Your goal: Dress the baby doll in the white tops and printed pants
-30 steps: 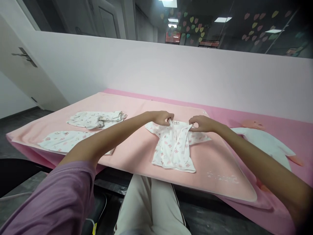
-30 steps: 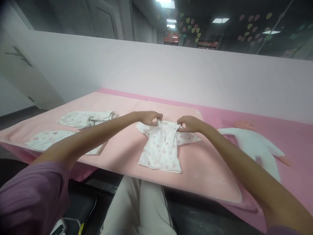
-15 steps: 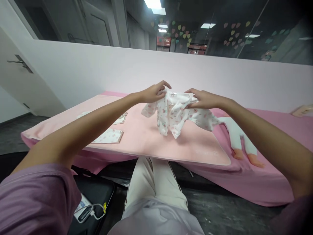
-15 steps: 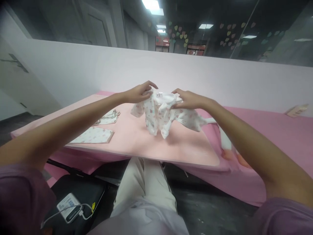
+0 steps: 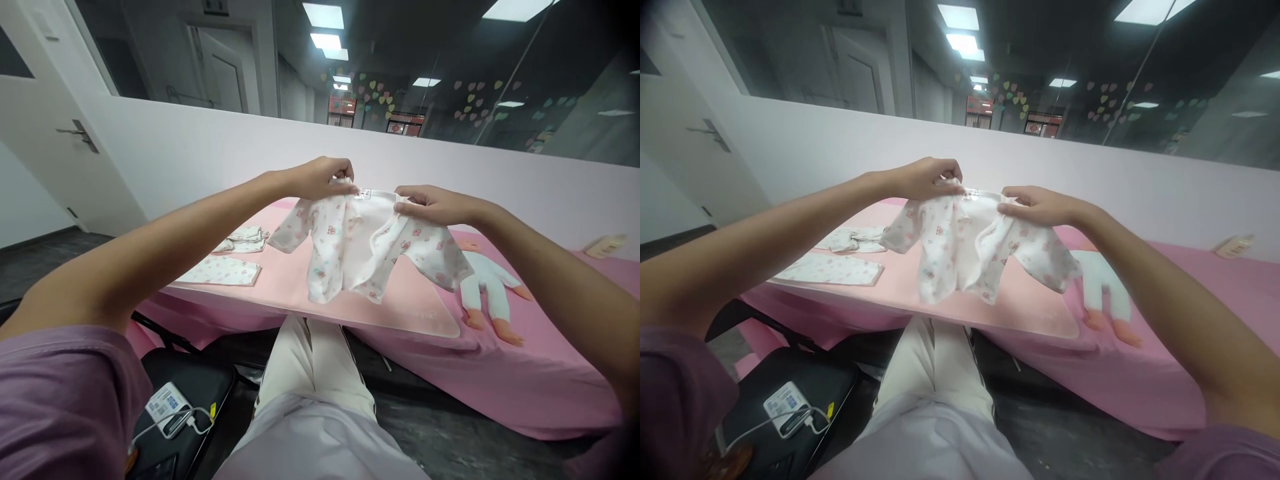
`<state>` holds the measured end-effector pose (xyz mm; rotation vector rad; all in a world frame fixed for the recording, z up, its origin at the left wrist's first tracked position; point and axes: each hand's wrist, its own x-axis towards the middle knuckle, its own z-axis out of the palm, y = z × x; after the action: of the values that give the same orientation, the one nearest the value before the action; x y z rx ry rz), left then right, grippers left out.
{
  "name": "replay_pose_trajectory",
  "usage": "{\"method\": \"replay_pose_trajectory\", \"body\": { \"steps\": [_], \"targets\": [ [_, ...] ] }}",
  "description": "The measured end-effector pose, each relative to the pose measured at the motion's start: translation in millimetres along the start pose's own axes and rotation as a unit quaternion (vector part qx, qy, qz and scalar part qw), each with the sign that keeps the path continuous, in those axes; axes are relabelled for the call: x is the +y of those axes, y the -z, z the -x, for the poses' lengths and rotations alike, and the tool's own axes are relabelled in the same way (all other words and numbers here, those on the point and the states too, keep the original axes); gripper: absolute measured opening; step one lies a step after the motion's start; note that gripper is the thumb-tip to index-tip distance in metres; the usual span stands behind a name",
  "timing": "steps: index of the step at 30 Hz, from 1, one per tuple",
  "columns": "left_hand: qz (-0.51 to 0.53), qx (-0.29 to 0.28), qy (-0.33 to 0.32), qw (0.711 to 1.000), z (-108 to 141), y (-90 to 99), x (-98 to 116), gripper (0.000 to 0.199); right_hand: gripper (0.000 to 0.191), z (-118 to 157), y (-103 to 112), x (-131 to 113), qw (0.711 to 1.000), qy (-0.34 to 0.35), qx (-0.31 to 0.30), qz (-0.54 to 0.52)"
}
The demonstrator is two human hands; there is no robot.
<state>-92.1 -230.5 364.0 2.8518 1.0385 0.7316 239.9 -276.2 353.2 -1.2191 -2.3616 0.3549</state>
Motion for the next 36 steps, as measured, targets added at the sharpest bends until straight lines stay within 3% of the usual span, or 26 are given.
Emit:
{"method": "replay_pose_trajectory", "body": {
  "steps": [3, 7, 9, 13, 15, 17, 19, 21, 23, 26, 28, 33, 36],
  "targets": [
    [-0.018, -0.066, -0.013, 0.998, 3.8, -2.8, -4.1, 0.044, 0.060, 1.4, -0.3, 7.1, 0.999, -0.003, -0.049, 0.016],
    [-0.008, -0.118, -0.012, 0.993, 7.2, -8.4, -10.6, 0.047, 0.060, 2.8, -7.3, 10.1, 0.998, 0.018, 0.008, 0.055],
    [0.000, -0.093, -0.021, 0.995, 7.2, -9.1, -10.8, 0.046, 0.061, 3.9, -13.7, 7.1, 0.998, 0.030, 0.032, 0.056],
    [0.009, 0.019, -0.025, 0.999, 6.3, -14.8, -10.1, 0.041, 0.059, 3.4, -34.8, 5.1, 0.995, 0.026, 0.095, 0.001],
    [0.001, 0.015, -0.026, 1.000, 6.9, -24.6, -12.7, 0.040, 0.057, 1.7, -50.0, 10.5, 0.994, 0.008, 0.108, -0.012],
    [-0.021, -0.026, -0.033, 0.999, 8.1, -36.4, -17.0, 0.040, 0.056, 0.4, -64.6, 19.1, 0.998, -0.008, 0.066, 0.005],
    [-0.030, -0.025, -0.032, 0.999, 8.7, -45.4, -21.5, 0.037, 0.055, -0.3, -73.5, 27.7, 0.999, -0.011, 0.032, 0.031],
    [-0.021, 0.019, -0.021, 0.999, 8.2, -49.0, -24.6, 0.036, 0.055, -0.6, -74.7, 33.6, 0.997, -0.004, 0.060, 0.042],
    [-0.021, 0.026, -0.012, 0.999, 7.1, -48.2, -25.3, 0.035, 0.055, -0.2, -70.3, 36.3, 0.996, 0.003, 0.079, 0.043],
    [-0.032, -0.013, -0.016, 0.999, 6.1, -45.4, -22.2, 0.033, 0.057, 2.2, -62.6, 35.3, 0.998, 0.020, 0.010, 0.056],
    [-0.024, -0.007, -0.018, 1.000, 5.7, -44.4, -19.3, 0.032, 0.059, 5.0, -59.9, 32.5, 0.998, 0.031, -0.010, 0.063],
    [-0.016, 0.006, -0.016, 1.000, 3.3, -45.3, -17.2, 0.035, 0.062, 6.9, -58.0, 26.2, 0.995, 0.002, 0.076, 0.066],
    [-0.017, 0.007, -0.015, 1.000, 1.0, -47.8, -16.6, 0.034, 0.064, 1.9, -58.7, 28.1, 0.995, -0.039, 0.075, 0.052]
  ]
}}
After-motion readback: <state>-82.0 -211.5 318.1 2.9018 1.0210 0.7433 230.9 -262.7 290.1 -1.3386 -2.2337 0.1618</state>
